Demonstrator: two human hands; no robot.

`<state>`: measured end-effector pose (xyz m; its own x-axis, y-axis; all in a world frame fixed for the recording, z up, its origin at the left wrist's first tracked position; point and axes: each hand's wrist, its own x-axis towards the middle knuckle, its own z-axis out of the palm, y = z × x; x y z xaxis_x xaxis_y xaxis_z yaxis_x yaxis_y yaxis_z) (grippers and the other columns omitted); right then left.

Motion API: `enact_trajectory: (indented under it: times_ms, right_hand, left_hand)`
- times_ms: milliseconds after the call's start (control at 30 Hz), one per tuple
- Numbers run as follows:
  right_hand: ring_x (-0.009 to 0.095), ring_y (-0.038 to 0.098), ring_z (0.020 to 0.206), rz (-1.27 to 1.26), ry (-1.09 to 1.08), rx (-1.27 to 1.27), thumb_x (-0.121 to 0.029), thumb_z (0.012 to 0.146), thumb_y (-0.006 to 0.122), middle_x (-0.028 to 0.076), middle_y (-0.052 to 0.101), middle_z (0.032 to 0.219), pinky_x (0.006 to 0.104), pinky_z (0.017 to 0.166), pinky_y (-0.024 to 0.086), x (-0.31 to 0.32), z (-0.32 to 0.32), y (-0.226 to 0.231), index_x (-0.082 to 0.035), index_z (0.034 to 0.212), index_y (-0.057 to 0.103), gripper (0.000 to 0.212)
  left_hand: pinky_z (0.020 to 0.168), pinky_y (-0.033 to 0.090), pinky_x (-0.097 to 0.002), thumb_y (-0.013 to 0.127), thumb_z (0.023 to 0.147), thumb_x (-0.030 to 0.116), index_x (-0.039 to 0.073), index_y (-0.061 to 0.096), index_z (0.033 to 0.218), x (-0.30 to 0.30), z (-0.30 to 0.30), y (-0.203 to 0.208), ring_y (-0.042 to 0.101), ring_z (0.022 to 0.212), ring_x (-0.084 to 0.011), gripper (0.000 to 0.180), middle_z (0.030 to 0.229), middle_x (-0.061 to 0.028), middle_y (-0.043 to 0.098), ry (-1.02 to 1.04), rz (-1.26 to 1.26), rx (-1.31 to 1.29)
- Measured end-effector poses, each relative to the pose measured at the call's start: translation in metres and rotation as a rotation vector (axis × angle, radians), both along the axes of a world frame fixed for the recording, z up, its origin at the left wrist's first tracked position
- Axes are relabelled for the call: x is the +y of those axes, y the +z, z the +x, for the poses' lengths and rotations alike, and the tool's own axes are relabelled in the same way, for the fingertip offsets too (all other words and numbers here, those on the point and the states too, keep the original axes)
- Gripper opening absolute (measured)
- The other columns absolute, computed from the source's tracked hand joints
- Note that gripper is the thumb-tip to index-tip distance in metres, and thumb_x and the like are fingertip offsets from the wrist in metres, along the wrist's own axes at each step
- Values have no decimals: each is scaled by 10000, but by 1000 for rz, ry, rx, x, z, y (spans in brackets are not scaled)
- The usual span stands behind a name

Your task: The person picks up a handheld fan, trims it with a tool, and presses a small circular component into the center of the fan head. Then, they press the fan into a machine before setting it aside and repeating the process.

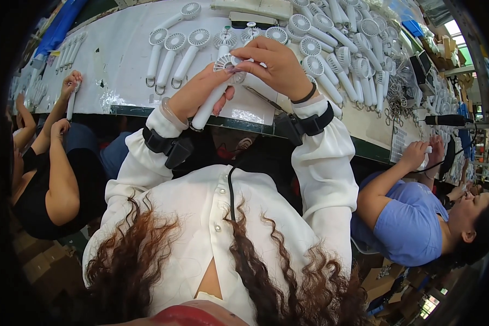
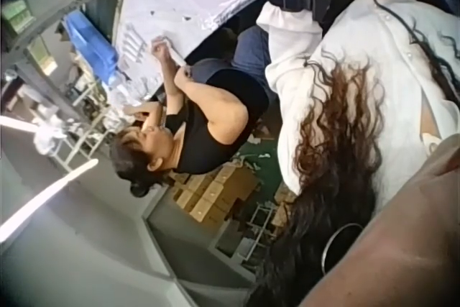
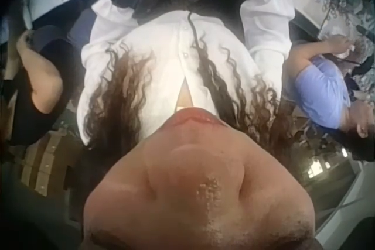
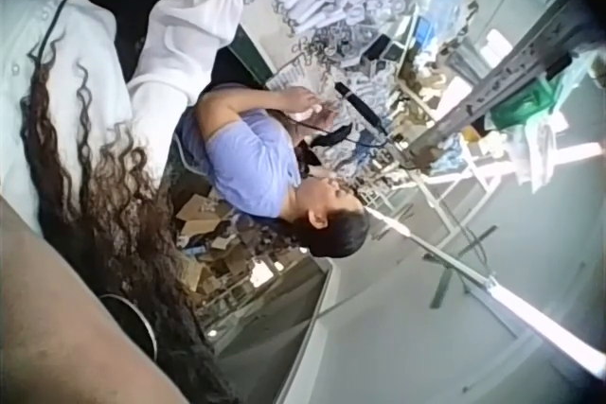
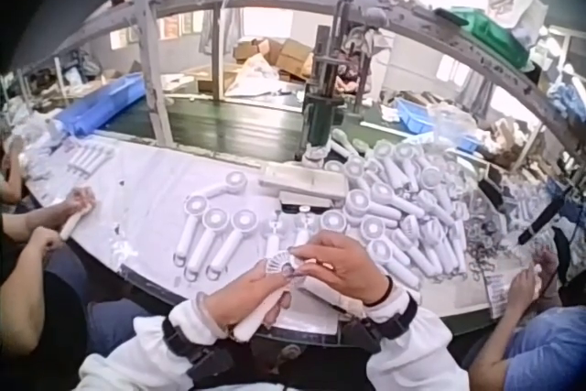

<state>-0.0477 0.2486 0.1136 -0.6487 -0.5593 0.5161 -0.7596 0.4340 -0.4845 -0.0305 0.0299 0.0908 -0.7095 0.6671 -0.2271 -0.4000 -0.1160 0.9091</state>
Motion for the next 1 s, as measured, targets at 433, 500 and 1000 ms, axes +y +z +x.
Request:
enact_trajectory:
  times_ms: [433, 500, 1000]
  right_hand:
    - [177, 572, 778, -5, 92, 130, -83, 780, 745, 57, 592, 908, 267, 629, 459, -6, -3, 10, -106, 1108, 704, 331]
    - [179, 572, 781, 21, 94, 126, -83, 778, 746, 57, 590, 915, 268, 629, 459, -3, -3, 10, -110, 1107, 705, 333]
    - [182, 546, 764, 96, 115, 161, -95, 760, 754, 48, 561, 910, 276, 610, 450, 0, -3, 14, -145, 1114, 713, 359]
  left_hand:
    - [469, 484, -244, 317, 983, 241, 51, 379, 1118, -3, 3, 8, 547, 555, -117, 241, 853, -108, 605, -20, 87, 25]
    - [468, 484, -243, 317, 984, 238, 51, 379, 1121, -5, 3, 10, 547, 554, -114, 240, 852, -108, 606, -16, 83, 28]
    - [457, 487, -238, 338, 975, 249, 54, 398, 1141, -7, 4, 14, 548, 546, -103, 263, 840, -101, 616, -22, 36, 53]
